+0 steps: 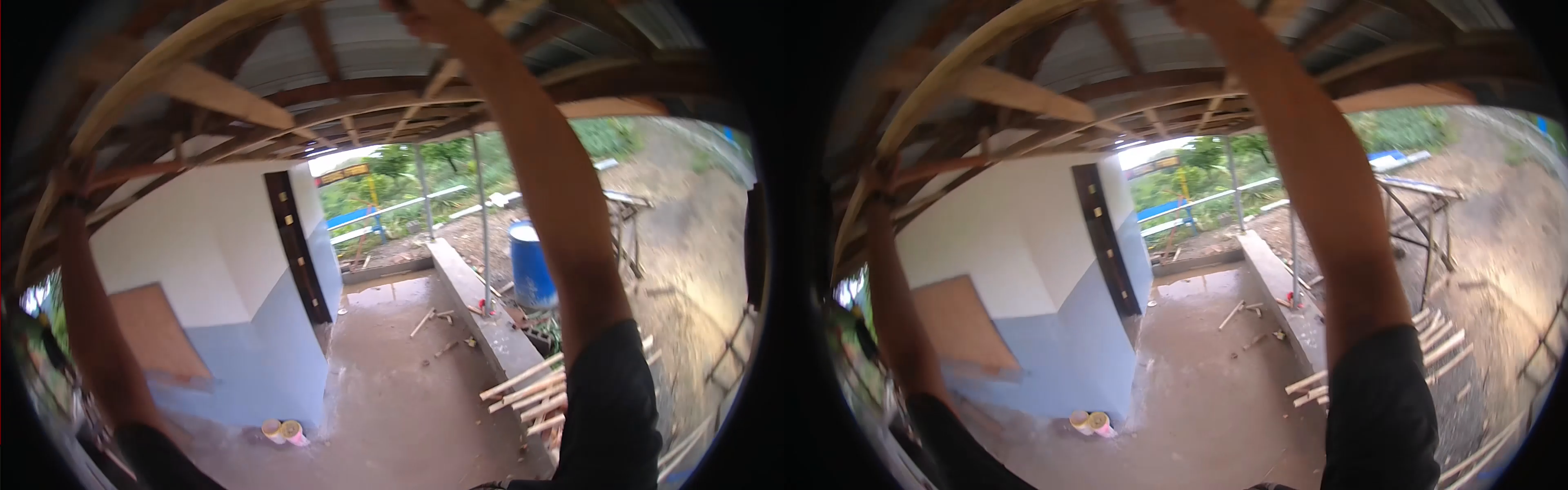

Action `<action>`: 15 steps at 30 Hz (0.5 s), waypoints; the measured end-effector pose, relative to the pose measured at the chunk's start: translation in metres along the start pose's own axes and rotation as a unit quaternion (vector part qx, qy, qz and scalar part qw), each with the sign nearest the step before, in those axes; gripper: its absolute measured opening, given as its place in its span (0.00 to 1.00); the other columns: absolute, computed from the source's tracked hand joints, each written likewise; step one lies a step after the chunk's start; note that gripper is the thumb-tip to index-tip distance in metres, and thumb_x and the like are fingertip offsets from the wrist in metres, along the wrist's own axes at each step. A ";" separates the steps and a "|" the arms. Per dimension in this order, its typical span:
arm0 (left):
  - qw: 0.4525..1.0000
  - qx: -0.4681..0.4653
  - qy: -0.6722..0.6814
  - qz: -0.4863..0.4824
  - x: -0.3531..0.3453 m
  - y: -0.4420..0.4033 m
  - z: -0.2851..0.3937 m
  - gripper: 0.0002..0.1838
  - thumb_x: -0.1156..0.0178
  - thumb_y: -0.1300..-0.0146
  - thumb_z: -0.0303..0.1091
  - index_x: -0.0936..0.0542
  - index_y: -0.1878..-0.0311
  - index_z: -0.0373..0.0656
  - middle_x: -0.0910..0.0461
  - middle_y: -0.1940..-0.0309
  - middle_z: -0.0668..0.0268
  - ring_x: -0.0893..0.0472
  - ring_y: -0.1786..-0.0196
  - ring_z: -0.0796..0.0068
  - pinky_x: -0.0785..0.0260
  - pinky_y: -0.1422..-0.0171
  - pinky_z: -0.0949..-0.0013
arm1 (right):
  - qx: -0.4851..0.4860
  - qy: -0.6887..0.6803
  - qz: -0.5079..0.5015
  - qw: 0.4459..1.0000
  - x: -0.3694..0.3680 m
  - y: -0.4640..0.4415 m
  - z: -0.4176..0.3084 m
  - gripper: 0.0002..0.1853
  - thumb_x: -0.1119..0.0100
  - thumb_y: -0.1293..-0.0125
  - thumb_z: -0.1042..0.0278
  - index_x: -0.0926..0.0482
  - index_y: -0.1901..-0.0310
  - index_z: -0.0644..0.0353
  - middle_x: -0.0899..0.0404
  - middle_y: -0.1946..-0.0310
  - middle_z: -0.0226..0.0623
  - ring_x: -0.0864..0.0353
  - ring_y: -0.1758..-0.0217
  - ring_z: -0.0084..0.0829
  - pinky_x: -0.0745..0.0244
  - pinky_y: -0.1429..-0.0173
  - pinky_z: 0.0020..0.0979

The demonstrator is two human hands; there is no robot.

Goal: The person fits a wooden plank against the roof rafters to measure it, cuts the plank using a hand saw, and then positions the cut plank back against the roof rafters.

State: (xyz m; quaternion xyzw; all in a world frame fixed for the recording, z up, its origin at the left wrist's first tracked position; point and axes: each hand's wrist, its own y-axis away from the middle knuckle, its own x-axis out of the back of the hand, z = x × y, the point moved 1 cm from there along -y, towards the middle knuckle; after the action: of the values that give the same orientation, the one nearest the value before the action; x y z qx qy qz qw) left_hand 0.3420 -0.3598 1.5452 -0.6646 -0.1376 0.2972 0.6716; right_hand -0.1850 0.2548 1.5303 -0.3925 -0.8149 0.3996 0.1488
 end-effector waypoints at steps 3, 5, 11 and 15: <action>0.984 -0.025 -0.173 0.027 0.047 0.041 0.106 0.48 0.25 0.49 0.63 0.25 0.35 0.34 0.19 0.42 0.46 0.19 0.38 0.53 0.27 0.33 0.56 | 0.000 -0.031 -0.003 1.000 -0.012 0.018 -0.008 0.37 0.63 0.28 0.24 0.33 0.76 0.53 0.40 0.86 0.27 0.56 0.88 0.20 0.60 0.85 0.25; 0.994 -0.016 -0.104 -0.004 0.052 0.042 0.122 0.47 0.23 0.50 0.61 0.25 0.35 0.34 0.19 0.42 0.46 0.19 0.38 0.56 0.25 0.35 0.58 | -0.001 -0.055 -0.002 0.998 -0.017 0.019 -0.006 0.37 0.61 0.28 0.24 0.34 0.76 0.53 0.40 0.85 0.28 0.56 0.88 0.20 0.59 0.85 0.25; 0.642 0.333 0.689 0.056 0.051 0.052 0.172 0.27 0.43 0.26 0.42 0.31 0.33 0.31 0.28 0.34 0.48 0.24 0.35 0.49 0.20 0.33 0.49 | -0.016 -0.046 -0.013 0.999 -0.005 0.032 0.002 0.31 0.51 0.27 0.31 0.25 0.66 0.56 0.37 0.81 0.27 0.48 0.84 0.20 0.49 0.82 0.25; 0.663 0.321 0.676 0.021 0.034 0.049 0.149 0.22 0.52 0.22 0.34 0.35 0.33 0.30 0.32 0.32 0.49 0.27 0.33 0.44 0.19 0.34 0.43 | 0.106 0.044 -0.026 0.993 0.001 0.031 0.034 0.22 0.35 0.32 0.50 0.23 0.49 0.61 0.28 0.67 0.27 0.39 0.76 0.17 0.43 0.76 0.23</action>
State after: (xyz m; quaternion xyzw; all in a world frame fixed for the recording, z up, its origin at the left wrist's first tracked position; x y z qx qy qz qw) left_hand 0.2723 -0.2220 1.5023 -0.4286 0.4726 -0.1938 0.7452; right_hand -0.1887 0.2491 1.4850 -0.3703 -0.7707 0.4618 0.2359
